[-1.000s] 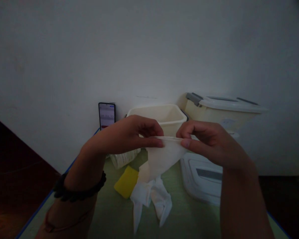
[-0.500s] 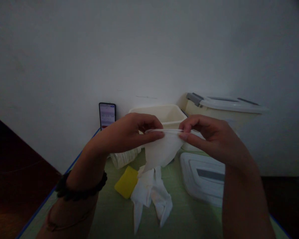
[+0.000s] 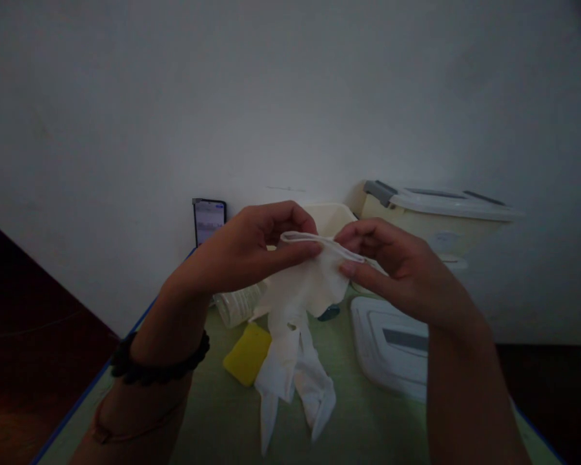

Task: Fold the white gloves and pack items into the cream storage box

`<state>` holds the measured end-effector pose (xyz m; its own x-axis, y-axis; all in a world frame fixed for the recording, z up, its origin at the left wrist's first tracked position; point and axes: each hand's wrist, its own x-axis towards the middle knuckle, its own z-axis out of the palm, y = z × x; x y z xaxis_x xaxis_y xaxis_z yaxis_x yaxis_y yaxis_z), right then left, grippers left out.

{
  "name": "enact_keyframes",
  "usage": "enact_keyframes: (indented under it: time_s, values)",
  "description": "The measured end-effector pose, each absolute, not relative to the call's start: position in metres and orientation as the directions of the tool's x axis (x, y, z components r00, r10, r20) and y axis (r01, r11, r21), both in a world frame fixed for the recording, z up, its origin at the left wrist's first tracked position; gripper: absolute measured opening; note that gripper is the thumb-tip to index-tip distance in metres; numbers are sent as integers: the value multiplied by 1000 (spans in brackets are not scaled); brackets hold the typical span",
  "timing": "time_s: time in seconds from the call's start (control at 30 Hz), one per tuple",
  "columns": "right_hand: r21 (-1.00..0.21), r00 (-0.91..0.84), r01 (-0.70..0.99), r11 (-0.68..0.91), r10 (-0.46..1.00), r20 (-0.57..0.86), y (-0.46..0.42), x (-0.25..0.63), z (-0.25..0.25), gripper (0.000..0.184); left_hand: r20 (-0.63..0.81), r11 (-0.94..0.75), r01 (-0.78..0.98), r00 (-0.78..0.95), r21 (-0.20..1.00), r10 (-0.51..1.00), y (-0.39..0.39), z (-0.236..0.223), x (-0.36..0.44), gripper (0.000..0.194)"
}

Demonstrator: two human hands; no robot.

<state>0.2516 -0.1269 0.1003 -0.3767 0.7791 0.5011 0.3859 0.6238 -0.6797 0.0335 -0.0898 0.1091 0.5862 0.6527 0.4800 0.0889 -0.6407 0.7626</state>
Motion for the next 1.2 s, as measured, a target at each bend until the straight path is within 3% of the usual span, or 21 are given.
enact_keyframes:
  time_s: [0.17,0.3,0.4,0.77,0.93,1.07,1.2]
  values:
    - [-646,-423,428,632,772,475,-130,249,103,14,466,-607,26,615,795,636,-92,112,33,9]
    - [-694,-366,271,667,739,566,-133,249,103,3,427,-518,-55,642,854,636,-97,116,32,4]
    - [-736,-300,155,659,741,601,-135,251,103,10,441,-486,-115,634,866,636,-101,119,31,3]
    - [-816,-297,-70,574,769,566,-141,245,102,12,623,-601,-212,449,771,641,-107,111,32,14]
    - [-857,-124,-169,487,852,509,-140,239,105,19,676,-630,-254,365,734,640,-107,109,31,18]
    - [-872,-213,-173,458,847,487,-144,238,108,15,723,-625,-363,350,691,596,-110,112,31,18]
    - [-860,-290,-135,493,810,510,-144,238,107,17,646,-563,-318,411,763,643,-105,111,33,15]
